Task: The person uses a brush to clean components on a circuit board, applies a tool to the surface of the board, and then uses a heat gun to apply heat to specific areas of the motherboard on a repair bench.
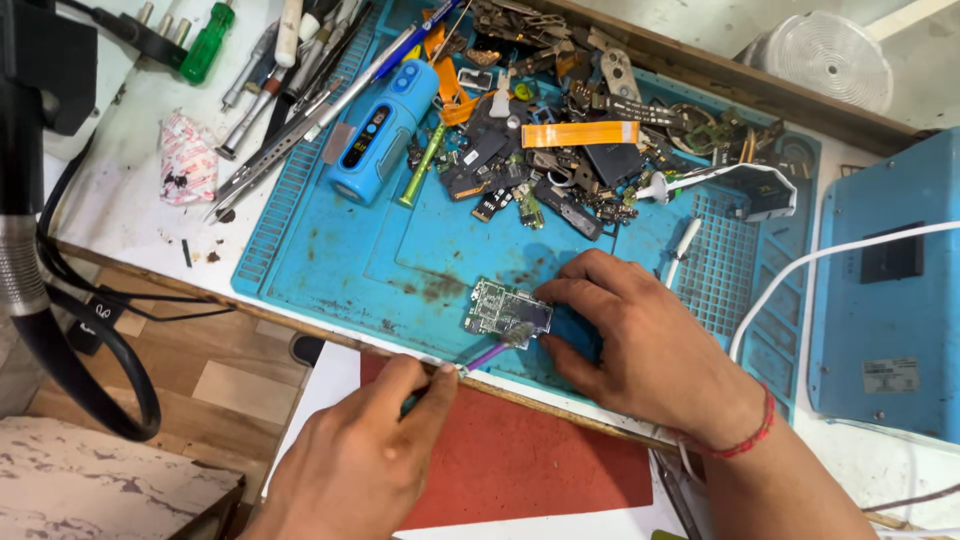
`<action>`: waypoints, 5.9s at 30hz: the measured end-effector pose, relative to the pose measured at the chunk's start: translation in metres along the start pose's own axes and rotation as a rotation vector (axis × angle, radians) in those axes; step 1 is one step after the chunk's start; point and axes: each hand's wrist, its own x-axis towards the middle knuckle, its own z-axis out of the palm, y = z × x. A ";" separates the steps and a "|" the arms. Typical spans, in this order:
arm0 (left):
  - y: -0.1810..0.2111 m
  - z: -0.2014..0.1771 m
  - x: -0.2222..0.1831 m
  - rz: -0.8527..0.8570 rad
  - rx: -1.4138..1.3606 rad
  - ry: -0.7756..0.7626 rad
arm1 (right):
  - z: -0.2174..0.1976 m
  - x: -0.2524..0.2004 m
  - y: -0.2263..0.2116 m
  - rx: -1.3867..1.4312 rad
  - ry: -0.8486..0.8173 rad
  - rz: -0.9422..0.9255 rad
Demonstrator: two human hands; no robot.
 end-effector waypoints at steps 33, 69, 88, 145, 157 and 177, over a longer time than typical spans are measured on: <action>0.006 -0.011 0.004 0.284 0.145 0.197 | 0.003 -0.001 0.004 -0.014 -0.014 0.033; 0.099 -0.089 0.185 0.963 0.443 -0.754 | 0.139 -0.125 -0.076 -0.134 0.077 0.861; 0.064 -0.069 0.214 1.087 0.186 -0.789 | 0.118 -0.105 -0.090 -0.327 -0.333 1.204; 0.059 -0.062 0.212 1.019 0.265 -0.781 | 0.086 -0.074 -0.120 -0.298 0.179 0.942; 0.065 -0.073 0.209 0.954 0.282 -0.828 | 0.112 -0.101 -0.122 -0.249 0.087 0.986; 0.065 -0.075 0.210 0.858 0.276 -0.863 | 0.085 -0.102 -0.103 -0.279 0.145 0.894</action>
